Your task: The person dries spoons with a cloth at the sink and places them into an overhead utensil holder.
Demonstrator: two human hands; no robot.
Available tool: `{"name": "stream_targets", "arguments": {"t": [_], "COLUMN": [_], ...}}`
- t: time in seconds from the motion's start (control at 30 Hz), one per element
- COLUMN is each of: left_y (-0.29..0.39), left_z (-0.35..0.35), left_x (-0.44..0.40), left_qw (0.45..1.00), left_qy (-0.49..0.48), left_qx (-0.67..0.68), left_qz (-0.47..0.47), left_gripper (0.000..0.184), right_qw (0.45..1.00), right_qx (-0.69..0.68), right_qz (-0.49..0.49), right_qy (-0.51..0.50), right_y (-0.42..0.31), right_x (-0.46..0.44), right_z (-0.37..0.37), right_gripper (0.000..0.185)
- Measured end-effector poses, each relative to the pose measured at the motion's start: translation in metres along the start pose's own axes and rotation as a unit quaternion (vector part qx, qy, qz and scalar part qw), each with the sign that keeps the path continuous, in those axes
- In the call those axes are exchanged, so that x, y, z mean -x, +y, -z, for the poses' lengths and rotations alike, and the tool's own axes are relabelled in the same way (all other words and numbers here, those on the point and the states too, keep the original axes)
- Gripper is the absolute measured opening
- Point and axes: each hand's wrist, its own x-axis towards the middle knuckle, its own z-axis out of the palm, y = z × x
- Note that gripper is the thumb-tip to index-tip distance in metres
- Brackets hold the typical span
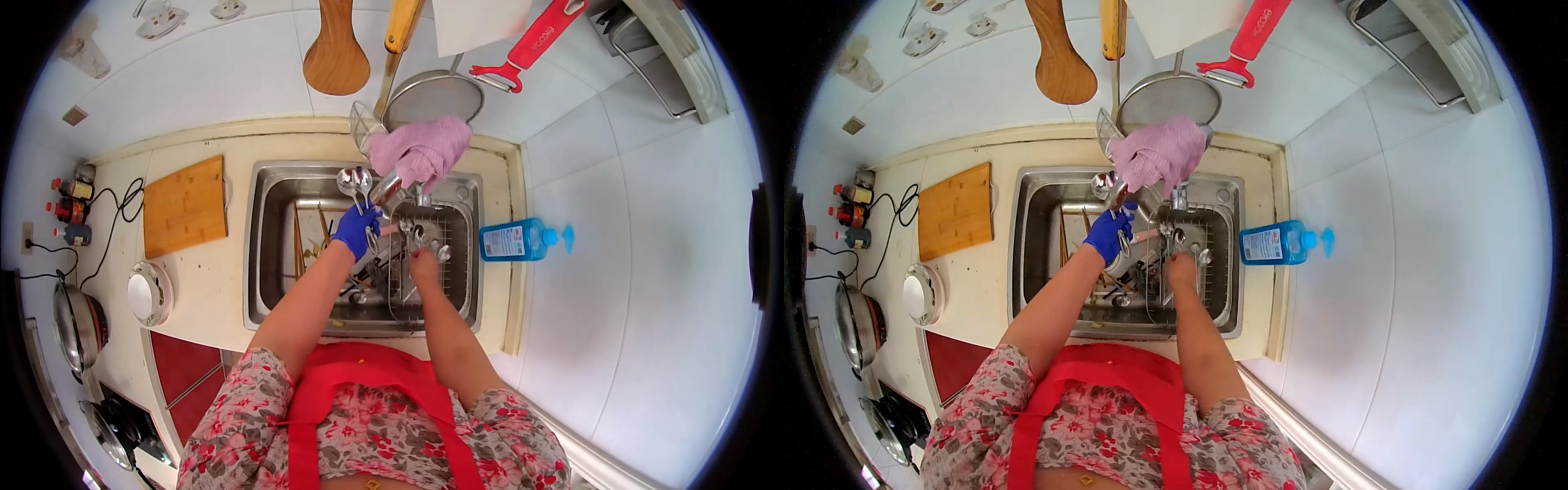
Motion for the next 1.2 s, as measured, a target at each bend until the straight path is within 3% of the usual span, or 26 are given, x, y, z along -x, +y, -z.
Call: {"name": "stream_targets", "arguments": {"t": [0.1, 0.2, 0.3, 0.43, 0.5, 0.63, 0.83, 0.93, 1.0, 1.03, 1.07, 1.1, 1.13, 1.2], "left_y": [-0.004, -0.002, 0.000, 0.000, 0.007, 0.006, 0.008, 0.000, -0.005, -0.003, 0.000, -0.002, -0.007, -0.014], "left_z": [0.007, 0.008, 0.019, 0.014, -0.006, 0.002, -0.004, 0.011, 0.016, 0.009, 0.004, 0.006, 0.012, 0.025], "left_x": [-0.003, 0.000, -0.004, -0.006, 0.001, -0.008, -0.005, -0.015, -0.016, -0.008, -0.001, 0.000, -0.001, -0.001], "left_qw": [0.999, 0.990, 0.991, 0.996, 0.990, 0.993, 0.991, 0.996, 0.998, 0.998, 0.998, 0.998, 0.998, 0.997], "left_qy": [0.035, 0.090, 0.055, 0.035, 0.012, -0.010, -0.014, 0.008, 0.005, 0.018, 0.031, 0.030, 0.023, 0.015], "left_qx": [-0.025, -0.086, -0.052, -0.014, 0.120, 0.110, 0.112, 0.052, 0.023, 0.026, 0.028, 0.028, 0.043, 0.058], "left_qz": [0.015, 0.062, 0.112, 0.078, 0.073, 0.046, 0.078, 0.066, 0.053, 0.050, 0.047, 0.048, 0.051, 0.052], "left_gripper": [0.004, 0.013, 0.014, 0.010, 0.012, 0.026, 0.022, 0.018, 0.016, 0.014, 0.012, 0.012, 0.011, 0.010], "right_qw": [0.998, 0.995, 0.991, 0.990, 0.991, 0.991, 0.994, 0.995, 0.989, 0.989, 0.977, 0.927, 0.927, 0.851], "right_qx": [0.035, 0.091, 0.133, 0.135, 0.124, 0.129, 0.103, 0.081, 0.009, 0.012, -0.154, -0.315, -0.314, -0.433], "right_qz": [0.004, -0.024, -0.022, -0.030, -0.045, -0.037, -0.025, 0.045, 0.144, 0.144, 0.122, 0.094, 0.092, 0.023], "right_qy": [-0.045, -0.013, -0.022, -0.025, 0.008, 0.004, -0.020, 0.028, 0.023, 0.025, -0.081, -0.182, -0.181, -0.298], "right_y": [-0.001, -0.001, 0.003, 0.002, 0.001, 0.007, 0.006, -0.001, -0.005, -0.016, -0.030, -0.043, -0.056, -0.079], "right_x": [0.001, -0.002, -0.004, 0.000, 0.004, 0.005, 0.015, 0.037, 0.053, 0.061, 0.066, 0.072, 0.074, 0.073], "right_z": [-0.009, -0.023, -0.029, -0.031, -0.035, -0.042, -0.028, 0.007, 0.029, 0.043, 0.056, 0.066, 0.071, 0.077], "right_gripper": [0.018, 0.018, 0.018, 0.019, 0.019, 0.021, 0.020, 0.015, 0.012, 0.012, 0.011, 0.011, 0.011, 0.010]}}
